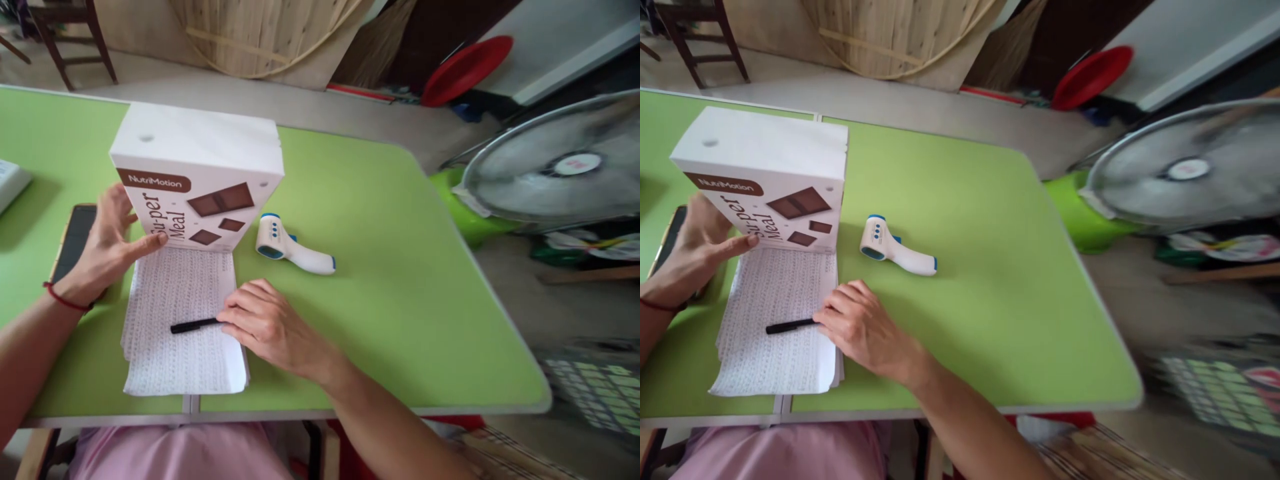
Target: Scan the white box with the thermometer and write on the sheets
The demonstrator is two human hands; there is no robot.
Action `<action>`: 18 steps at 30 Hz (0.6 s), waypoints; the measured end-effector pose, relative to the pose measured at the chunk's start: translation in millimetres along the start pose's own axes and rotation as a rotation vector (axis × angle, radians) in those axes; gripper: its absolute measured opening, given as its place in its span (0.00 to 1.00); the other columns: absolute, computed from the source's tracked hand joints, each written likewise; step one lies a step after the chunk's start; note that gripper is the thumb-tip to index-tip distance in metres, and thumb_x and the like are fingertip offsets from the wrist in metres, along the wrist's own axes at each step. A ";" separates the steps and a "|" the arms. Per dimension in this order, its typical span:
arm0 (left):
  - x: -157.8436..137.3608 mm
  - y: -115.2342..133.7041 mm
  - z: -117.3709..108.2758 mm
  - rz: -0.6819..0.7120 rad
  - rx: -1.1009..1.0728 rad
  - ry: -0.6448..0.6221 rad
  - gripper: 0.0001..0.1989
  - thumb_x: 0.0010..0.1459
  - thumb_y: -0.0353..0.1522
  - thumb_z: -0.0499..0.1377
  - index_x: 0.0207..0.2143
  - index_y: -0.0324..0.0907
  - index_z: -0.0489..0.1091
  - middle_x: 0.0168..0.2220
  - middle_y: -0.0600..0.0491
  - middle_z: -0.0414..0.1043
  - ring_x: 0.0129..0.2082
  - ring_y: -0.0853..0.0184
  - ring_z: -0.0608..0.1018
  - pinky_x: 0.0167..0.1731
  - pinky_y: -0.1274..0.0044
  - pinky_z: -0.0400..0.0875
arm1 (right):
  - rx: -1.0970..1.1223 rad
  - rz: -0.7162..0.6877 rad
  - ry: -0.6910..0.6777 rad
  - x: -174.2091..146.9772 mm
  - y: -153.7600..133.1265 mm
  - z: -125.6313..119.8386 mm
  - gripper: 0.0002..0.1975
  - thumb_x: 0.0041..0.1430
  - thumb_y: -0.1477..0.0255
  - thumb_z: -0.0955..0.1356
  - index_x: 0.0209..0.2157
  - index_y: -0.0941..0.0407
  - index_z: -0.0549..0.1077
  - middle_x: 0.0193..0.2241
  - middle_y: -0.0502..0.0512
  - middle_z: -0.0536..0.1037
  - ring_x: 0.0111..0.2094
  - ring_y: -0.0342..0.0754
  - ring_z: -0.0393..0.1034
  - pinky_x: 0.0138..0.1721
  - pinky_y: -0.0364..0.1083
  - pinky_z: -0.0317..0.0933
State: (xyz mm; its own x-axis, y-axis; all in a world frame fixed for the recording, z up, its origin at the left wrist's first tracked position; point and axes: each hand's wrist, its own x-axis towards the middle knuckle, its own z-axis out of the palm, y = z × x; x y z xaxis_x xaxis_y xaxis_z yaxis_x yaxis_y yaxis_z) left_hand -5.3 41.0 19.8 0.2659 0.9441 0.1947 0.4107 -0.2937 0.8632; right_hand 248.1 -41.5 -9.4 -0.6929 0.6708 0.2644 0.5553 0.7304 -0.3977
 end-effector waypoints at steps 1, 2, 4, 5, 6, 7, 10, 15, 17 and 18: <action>3.2 -3.9 2.3 0.038 -0.103 -0.026 0.25 0.55 0.39 0.63 0.50 0.43 0.56 0.57 0.45 0.61 0.57 0.59 0.64 0.54 0.66 0.64 | 0.009 -0.017 -0.008 -0.4 -0.5 1.0 0.07 0.63 0.75 0.66 0.33 0.58 0.76 0.31 0.53 0.76 0.34 0.46 0.67 0.39 0.47 0.56; 5.9 -7.6 4.5 0.056 -0.161 -0.052 0.28 0.52 0.38 0.66 0.50 0.42 0.57 0.58 0.45 0.61 0.59 0.57 0.64 0.56 0.65 0.63 | 0.017 -0.032 -0.021 -0.9 -0.9 1.7 0.07 0.63 0.75 0.66 0.32 0.58 0.76 0.30 0.52 0.76 0.34 0.45 0.66 0.39 0.47 0.56; 9.1 -13.7 7.9 0.037 -0.188 -0.065 0.30 0.49 0.38 0.69 0.51 0.40 0.60 0.58 0.44 0.63 0.58 0.55 0.66 0.57 0.63 0.63 | 0.025 -0.054 -0.054 -2.0 -1.8 2.0 0.09 0.63 0.73 0.66 0.29 0.57 0.75 0.29 0.52 0.75 0.33 0.45 0.66 0.39 0.47 0.56; 9.4 -15.8 9.1 0.011 -0.162 -0.054 0.30 0.49 0.38 0.69 0.51 0.40 0.61 0.57 0.44 0.65 0.56 0.54 0.67 0.56 0.62 0.64 | 0.026 -0.062 -0.071 -2.5 -2.2 1.8 0.10 0.63 0.72 0.66 0.28 0.57 0.75 0.29 0.52 0.75 0.33 0.44 0.66 0.39 0.47 0.55; 8.9 -16.9 9.9 -0.018 -0.129 -0.029 0.31 0.49 0.39 0.69 0.51 0.39 0.62 0.56 0.44 0.66 0.54 0.54 0.69 0.55 0.62 0.65 | 0.027 -0.067 -0.083 -2.9 -2.5 1.7 0.11 0.63 0.71 0.66 0.27 0.57 0.75 0.29 0.52 0.75 0.32 0.44 0.66 0.39 0.47 0.55; 7.8 -17.0 10.4 -0.042 -0.101 0.002 0.31 0.48 0.40 0.70 0.51 0.39 0.63 0.54 0.45 0.68 0.52 0.54 0.71 0.53 0.62 0.66 | 0.029 -0.068 -0.089 -3.1 -2.7 1.5 0.12 0.63 0.70 0.66 0.27 0.57 0.75 0.29 0.51 0.75 0.32 0.44 0.66 0.39 0.46 0.55; 1.3 -11.4 11.5 -0.067 -0.119 0.072 0.31 0.49 0.41 0.69 0.50 0.38 0.65 0.50 0.46 0.71 0.48 0.55 0.74 0.48 0.65 0.70 | 0.045 -0.055 -0.089 -2.9 -2.7 1.6 0.11 0.62 0.70 0.67 0.26 0.57 0.75 0.29 0.51 0.75 0.32 0.43 0.66 0.38 0.46 0.55; -15.2 5.8 14.4 -0.128 -0.289 0.026 0.22 0.58 0.42 0.63 0.50 0.38 0.67 0.51 0.46 0.72 0.49 0.56 0.74 0.46 0.67 0.71 | 0.034 -0.046 -0.088 -3.2 -0.9 2.1 0.09 0.61 0.69 0.69 0.27 0.56 0.76 0.29 0.51 0.75 0.32 0.44 0.66 0.38 0.46 0.56; -21.4 10.7 16.5 -0.158 -0.301 0.003 0.22 0.59 0.43 0.61 0.50 0.38 0.67 0.51 0.46 0.73 0.49 0.55 0.74 0.44 0.67 0.72 | 0.031 -0.040 -0.094 -3.8 -0.4 2.4 0.08 0.60 0.69 0.70 0.28 0.56 0.76 0.29 0.51 0.75 0.33 0.45 0.67 0.39 0.46 0.57; -23.9 12.4 17.7 -0.169 -0.274 0.004 0.23 0.59 0.44 0.61 0.50 0.38 0.67 0.50 0.45 0.73 0.47 0.55 0.75 0.43 0.67 0.72 | 0.030 -0.036 -0.098 -4.0 -0.3 2.6 0.07 0.59 0.69 0.70 0.28 0.56 0.76 0.29 0.51 0.75 0.33 0.45 0.67 0.40 0.46 0.57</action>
State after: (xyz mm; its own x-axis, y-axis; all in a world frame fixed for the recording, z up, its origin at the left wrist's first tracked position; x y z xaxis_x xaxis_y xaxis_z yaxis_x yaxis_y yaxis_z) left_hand 8.9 12.1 17.6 0.2101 0.9769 0.0396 0.1979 -0.0822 0.9768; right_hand 249.5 -44.8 -12.6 -0.7546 0.6274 0.1923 0.5162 0.7485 -0.4163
